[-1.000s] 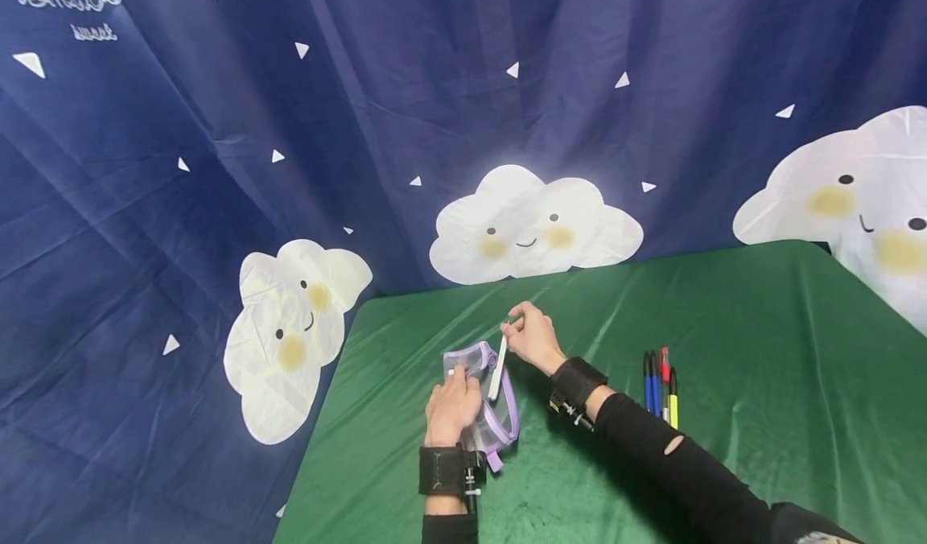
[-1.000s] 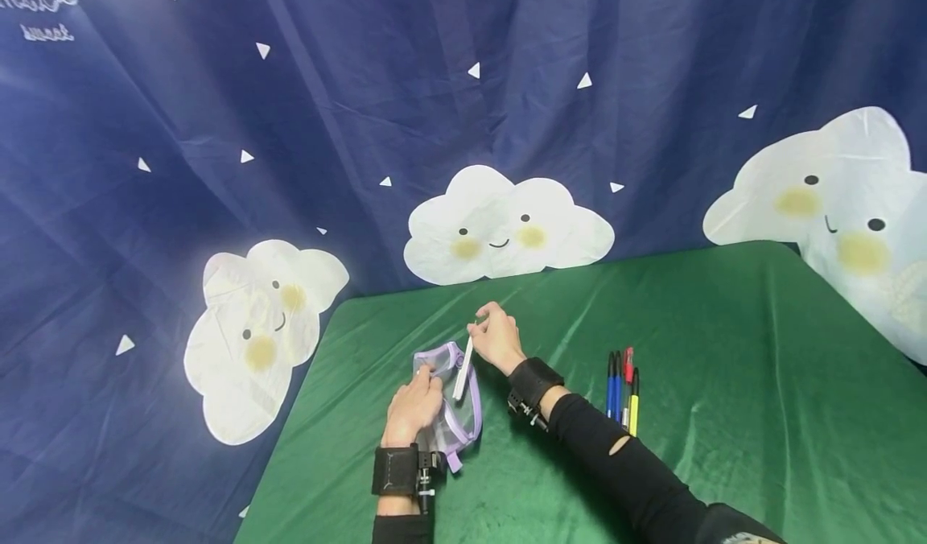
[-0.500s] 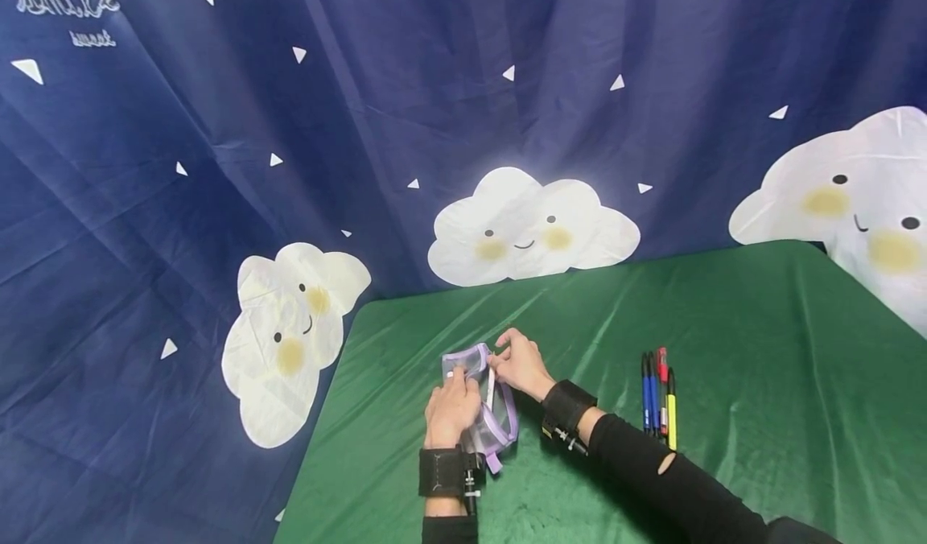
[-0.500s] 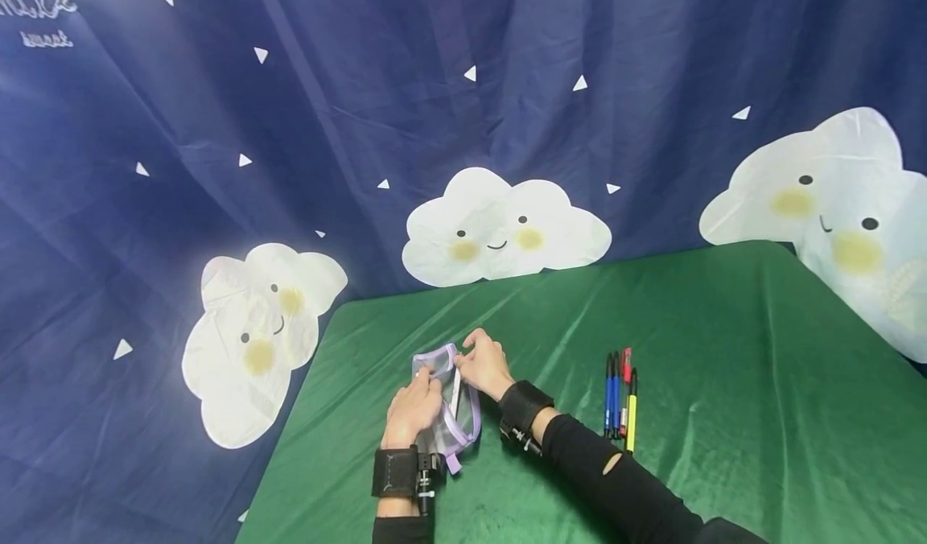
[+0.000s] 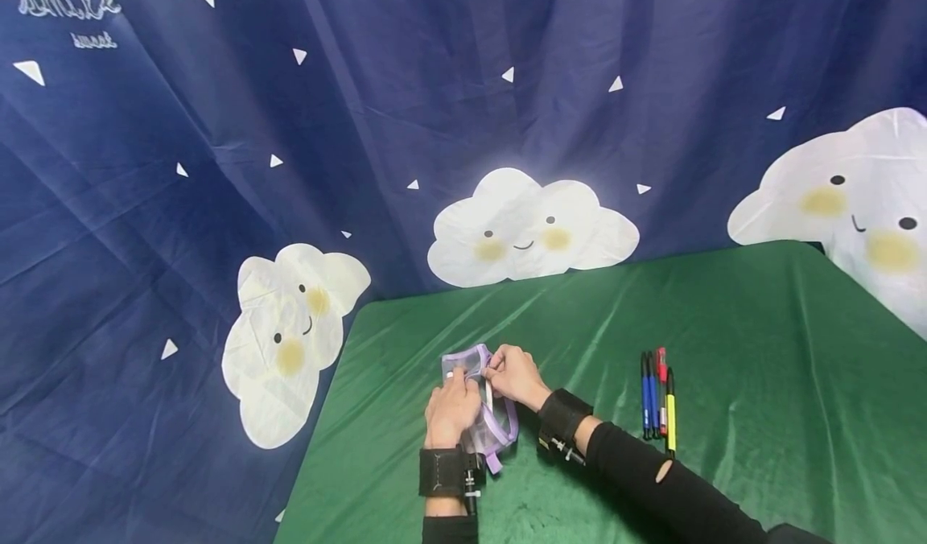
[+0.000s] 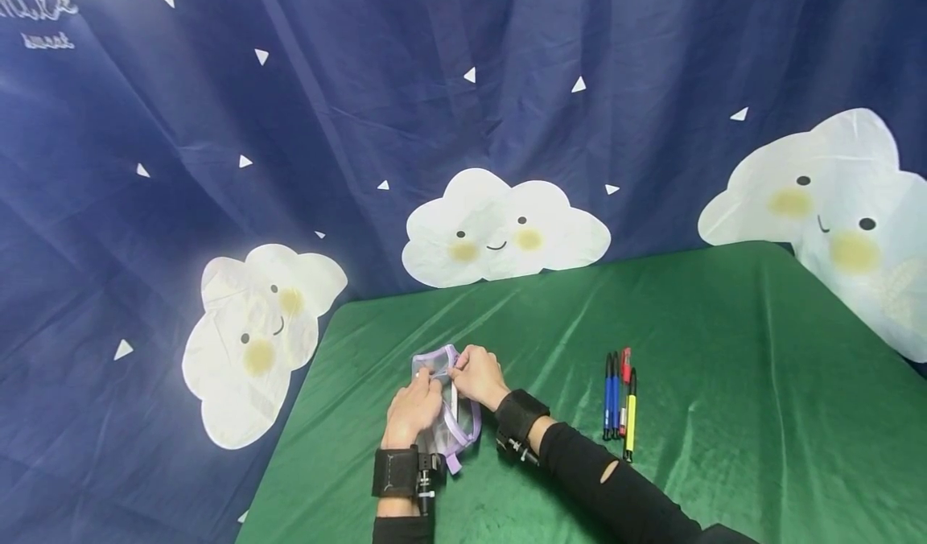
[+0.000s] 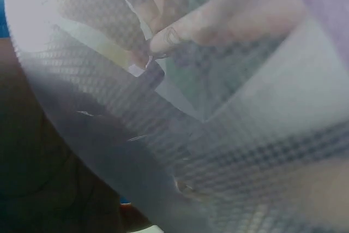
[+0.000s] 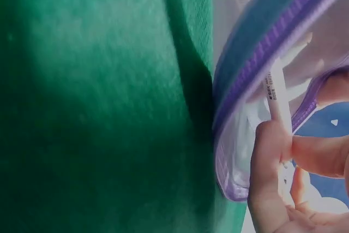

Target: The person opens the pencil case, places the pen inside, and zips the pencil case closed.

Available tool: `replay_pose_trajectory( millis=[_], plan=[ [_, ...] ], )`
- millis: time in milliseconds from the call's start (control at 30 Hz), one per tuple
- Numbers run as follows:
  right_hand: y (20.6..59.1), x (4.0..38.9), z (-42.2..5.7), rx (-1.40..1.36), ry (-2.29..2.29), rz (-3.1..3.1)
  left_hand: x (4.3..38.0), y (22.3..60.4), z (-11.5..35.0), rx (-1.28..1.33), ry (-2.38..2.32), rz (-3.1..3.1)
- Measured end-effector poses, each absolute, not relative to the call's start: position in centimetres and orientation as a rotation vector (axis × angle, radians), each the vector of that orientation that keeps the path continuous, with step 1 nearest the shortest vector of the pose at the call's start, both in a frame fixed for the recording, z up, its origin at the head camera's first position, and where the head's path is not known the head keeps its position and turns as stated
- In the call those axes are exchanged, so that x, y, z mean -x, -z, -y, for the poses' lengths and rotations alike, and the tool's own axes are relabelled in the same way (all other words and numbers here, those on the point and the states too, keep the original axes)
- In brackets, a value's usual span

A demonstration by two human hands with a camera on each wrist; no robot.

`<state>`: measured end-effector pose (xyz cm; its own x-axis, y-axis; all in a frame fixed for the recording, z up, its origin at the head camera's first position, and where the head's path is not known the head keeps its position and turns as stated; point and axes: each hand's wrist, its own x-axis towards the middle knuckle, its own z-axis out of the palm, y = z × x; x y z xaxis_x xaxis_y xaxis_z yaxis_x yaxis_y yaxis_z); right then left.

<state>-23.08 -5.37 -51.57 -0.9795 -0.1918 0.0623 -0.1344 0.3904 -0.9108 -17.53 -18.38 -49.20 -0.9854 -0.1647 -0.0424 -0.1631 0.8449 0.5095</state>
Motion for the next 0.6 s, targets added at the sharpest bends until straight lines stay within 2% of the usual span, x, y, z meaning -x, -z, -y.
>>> replay_pose_trajectory(
  millis=[233, 600],
  plan=[
    [52.2, 22.4, 5.6, 0.374, 1.684, -2.550, 17.5, 49.5, 18.3, -0.270, 0.811, 3.023],
    [51.6, 21.9, 6.1, 0.336, 1.590, -2.507, 17.6, 49.2, 18.4, -0.253, 0.793, 3.036]
  ],
)
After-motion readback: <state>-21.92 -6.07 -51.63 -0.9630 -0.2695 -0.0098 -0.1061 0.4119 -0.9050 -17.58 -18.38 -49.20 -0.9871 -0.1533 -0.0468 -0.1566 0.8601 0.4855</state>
